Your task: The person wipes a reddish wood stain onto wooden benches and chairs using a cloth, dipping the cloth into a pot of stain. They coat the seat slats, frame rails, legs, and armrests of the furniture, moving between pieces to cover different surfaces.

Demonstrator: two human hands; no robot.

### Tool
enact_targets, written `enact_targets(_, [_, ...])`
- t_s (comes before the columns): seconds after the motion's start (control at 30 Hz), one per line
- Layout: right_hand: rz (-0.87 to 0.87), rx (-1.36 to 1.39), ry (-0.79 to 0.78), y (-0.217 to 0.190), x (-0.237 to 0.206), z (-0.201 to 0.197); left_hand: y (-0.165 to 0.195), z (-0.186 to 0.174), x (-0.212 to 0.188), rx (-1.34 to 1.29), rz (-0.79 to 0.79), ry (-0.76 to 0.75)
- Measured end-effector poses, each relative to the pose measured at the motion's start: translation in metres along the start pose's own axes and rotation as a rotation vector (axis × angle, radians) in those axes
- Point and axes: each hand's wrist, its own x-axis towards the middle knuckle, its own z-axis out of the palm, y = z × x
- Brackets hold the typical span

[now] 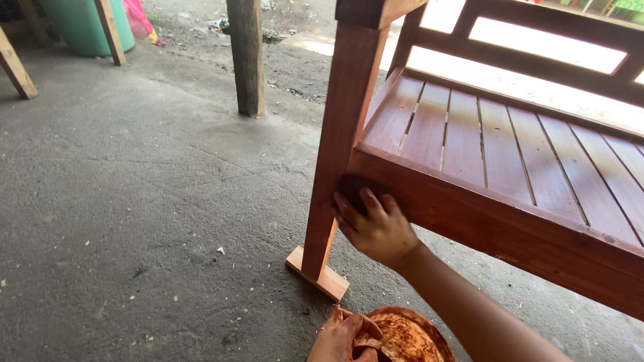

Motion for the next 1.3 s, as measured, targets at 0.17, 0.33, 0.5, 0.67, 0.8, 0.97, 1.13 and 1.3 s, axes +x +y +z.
enact_targets(0.17, [-0.037, 0.055, 0.014, 0.007, -0.01, -0.006, 0.006, -0.006, -0.001, -0.129, 0.049, -0.011])
enact_targets(0.33, [0.032, 0.074, 0.038, 0.003, 0.004, 0.009, 0.014, 0.002, -0.003, -0.094, -0.008, 0.003])
enact_targets(0.5, [-0.012, 0.091, -0.087, 0.006, -0.035, 0.003, 0.021, -0.012, -0.015, -0.062, 0.077, -0.024])
enact_targets(0.67, [0.147, 0.079, -0.145, 0.03, -0.114, -0.053, 0.028, -0.037, -0.028, 0.006, -0.094, 0.075])
enact_targets(0.8, [0.193, 0.136, -0.048, 0.042, -0.092, -0.075, 0.027, -0.03, -0.018, 0.018, -0.092, -0.001])
enact_targets(0.97, [0.067, 0.025, 0.146, 0.038, 0.022, -0.039, -0.001, -0.004, 0.01, 0.107, 0.065, -0.033])
enact_targets(1.13, [0.065, -0.068, -0.058, 0.032, 0.052, -0.002, -0.026, 0.029, 0.035, -0.056, 0.154, 0.003])
enact_targets(1.3, [0.136, -0.036, -0.395, 0.039, -0.01, -0.037, -0.03, 0.043, 0.05, -0.639, -0.331, 0.066])
